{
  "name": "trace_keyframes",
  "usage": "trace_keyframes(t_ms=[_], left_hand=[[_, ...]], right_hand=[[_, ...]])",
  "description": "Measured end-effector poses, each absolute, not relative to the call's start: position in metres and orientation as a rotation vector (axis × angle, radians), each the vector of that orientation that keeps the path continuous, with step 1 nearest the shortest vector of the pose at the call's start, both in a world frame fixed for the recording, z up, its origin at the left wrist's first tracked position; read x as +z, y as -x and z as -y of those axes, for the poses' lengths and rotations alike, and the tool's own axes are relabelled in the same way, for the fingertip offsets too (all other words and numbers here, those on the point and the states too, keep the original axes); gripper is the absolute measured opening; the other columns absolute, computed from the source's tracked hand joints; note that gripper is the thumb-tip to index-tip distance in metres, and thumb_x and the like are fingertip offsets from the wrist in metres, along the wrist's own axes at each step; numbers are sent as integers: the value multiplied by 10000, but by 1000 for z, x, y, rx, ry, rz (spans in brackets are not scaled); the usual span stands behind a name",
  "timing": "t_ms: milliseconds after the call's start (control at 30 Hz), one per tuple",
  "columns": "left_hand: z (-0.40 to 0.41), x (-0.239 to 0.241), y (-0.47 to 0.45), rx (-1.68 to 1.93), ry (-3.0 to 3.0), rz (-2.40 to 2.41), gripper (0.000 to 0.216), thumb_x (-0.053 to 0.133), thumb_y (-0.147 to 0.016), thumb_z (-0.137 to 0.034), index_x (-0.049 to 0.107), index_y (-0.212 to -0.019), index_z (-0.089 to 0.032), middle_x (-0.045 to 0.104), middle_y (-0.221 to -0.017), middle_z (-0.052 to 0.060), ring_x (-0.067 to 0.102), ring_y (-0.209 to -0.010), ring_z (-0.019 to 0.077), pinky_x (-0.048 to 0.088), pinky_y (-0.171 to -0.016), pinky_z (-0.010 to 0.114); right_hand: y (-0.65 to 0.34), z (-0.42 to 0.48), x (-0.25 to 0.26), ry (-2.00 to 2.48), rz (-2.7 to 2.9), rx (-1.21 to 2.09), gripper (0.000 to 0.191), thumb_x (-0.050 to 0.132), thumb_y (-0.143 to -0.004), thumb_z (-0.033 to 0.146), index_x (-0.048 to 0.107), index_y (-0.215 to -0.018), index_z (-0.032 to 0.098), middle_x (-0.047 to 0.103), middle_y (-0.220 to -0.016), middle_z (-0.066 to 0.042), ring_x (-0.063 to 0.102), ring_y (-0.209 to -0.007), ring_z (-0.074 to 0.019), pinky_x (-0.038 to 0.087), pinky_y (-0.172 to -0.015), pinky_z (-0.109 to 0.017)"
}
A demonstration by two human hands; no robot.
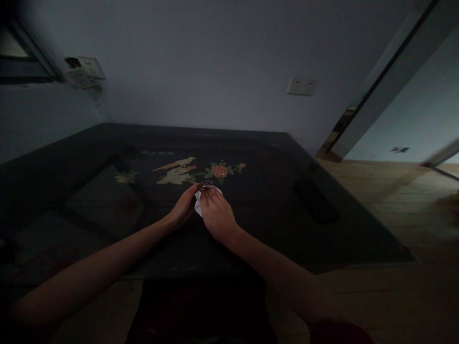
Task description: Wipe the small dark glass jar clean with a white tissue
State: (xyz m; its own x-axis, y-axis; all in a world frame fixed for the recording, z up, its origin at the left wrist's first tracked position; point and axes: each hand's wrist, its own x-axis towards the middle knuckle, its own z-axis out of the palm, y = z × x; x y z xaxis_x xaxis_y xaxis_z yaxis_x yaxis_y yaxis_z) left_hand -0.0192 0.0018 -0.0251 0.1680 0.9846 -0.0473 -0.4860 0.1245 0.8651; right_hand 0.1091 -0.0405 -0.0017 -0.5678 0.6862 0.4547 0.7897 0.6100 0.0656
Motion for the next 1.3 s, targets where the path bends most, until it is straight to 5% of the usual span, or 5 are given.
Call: trace_keyframes(t_ms=[167,400,733,1100,1300], left_hand=[[0,-24,20,1235,-837,-798,241,606,-823,-369,661,-917,-154,670,-789,25,579,-663,134,450,-586,225],[-3,-24,19,1241,-804,-782,276,605,-815,-398,632,-914,-142,632,-721,8,547,-607,117,436,-558,219],[1,-23,19,1246,-886,-794,271,643,-786,-394,646,-920,-159,656,-801,15,574,-679,129,445,-567,211],[-2,-25,21,1250,-860,-794,266,608,-816,-408,621,-925,-165,632,-768,5,565,-652,126,456,-575,225],[-2,-28,20,1260,-934,-754,317,650,-784,-425,641,-954,-159,630,-764,13,580,-711,139,462,-604,224]], right_hand=[[-108,44,2,1271,2471,-440,365,412,-887,57,550,-1204,-62,582,-1251,-252,557,-1174,-289,388,-1060,-399],[-111,42,1,1263,2514,-236,321,401,-873,45,617,-1111,37,683,-1095,-171,633,-1034,-231,455,-985,-349],[-107,42,1,1306,2472,-431,388,397,-894,48,514,-1248,-62,548,-1292,-255,529,-1208,-296,384,-1065,-403],[-113,38,2,1250,2530,-135,294,389,-873,28,616,-1058,55,674,-1099,-160,608,-1076,-215,405,-1031,-335],[-110,38,1,1276,2446,-318,327,387,-895,50,581,-1151,-13,582,-1259,-224,508,-1229,-265,359,-1086,-374]])
